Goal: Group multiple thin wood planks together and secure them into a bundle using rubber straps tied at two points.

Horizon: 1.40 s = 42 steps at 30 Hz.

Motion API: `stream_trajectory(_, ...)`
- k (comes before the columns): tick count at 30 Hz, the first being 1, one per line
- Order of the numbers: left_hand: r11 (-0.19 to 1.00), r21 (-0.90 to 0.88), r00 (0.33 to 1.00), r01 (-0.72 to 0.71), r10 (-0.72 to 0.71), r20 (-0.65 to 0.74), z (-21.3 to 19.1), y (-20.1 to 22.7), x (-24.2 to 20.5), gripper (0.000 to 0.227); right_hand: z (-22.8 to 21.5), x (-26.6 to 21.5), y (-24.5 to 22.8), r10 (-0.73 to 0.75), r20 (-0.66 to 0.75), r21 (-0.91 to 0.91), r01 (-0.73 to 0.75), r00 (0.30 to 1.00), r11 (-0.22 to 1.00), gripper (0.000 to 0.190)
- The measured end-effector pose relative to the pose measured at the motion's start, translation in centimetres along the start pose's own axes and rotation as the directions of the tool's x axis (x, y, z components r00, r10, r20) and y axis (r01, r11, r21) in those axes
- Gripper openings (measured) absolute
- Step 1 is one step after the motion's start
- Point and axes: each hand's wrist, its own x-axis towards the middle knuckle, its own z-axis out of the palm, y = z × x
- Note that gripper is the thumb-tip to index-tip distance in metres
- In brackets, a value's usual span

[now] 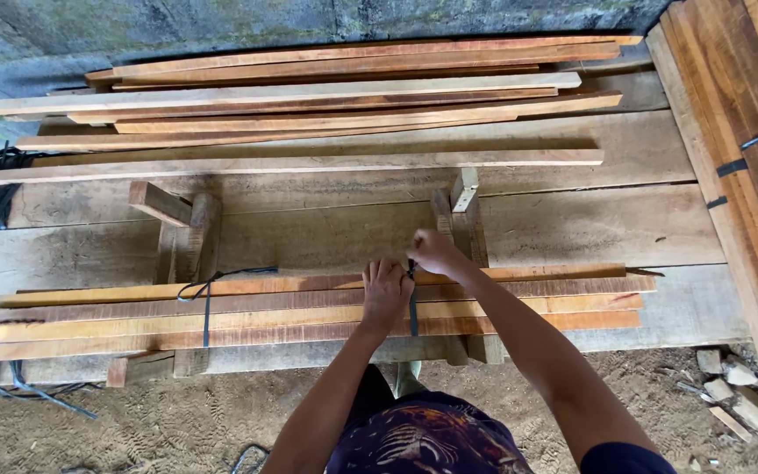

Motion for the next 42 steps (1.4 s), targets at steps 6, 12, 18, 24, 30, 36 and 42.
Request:
stream_trajectory(6,0.993,-0.083,0.988,-0.08,0.09,0.125,-0.8,-0.6,-0.4,0.029,0.7,1.7,0.8,-0.169,-0.101,-0.276,0.136,0.98,0.952,0.014)
stream_trajectory(12,0.987,-0.136,0.98,-0.088,0.11,0.166,-0.4,-1.9,-1.1,0.027,1.5,3.6,0.6,-0.173,-0.086,-0.54,0.1,0.981,0.836,0.011)
stream_trajectory(18,0.958,-0.268,0.958,-0.105,0.17,0.231,-3.0,-0.3,0.1,0.03,2.0,3.5,-1.1,-0.034,-0.007,-0.75,0.017,0.999,0.662,0.039)
stream_trajectory(24,0.952,-0.286,0.939,-0.109,0.193,0.286,-3.9,-0.3,0.6,0.032,2.5,4.7,-0.8,-0.04,0.025,-0.808,0.044,0.999,0.587,0.019)
stream_trajectory(30,0.932,-0.33,0.936,-0.151,0.242,0.254,-5.5,0.7,2.1,0.033,4.2,7.9,2.5,-0.039,0.113,-0.794,0.114,0.993,0.597,0.016)
stream_trajectory(36,0.926,-0.349,0.943,-0.145,0.236,0.234,-5.3,0.3,2.4,0.032,4.4,8.1,2.5,0.044,0.206,-0.692,0.114,0.978,0.713,0.018)
stream_trajectory(42,0.933,-0.341,0.942,-0.119,0.215,0.259,-4.5,-0.2,1.4,0.029,4.3,7.3,1.8,0.048,0.193,-0.689,0.101,0.98,0.718,0.027)
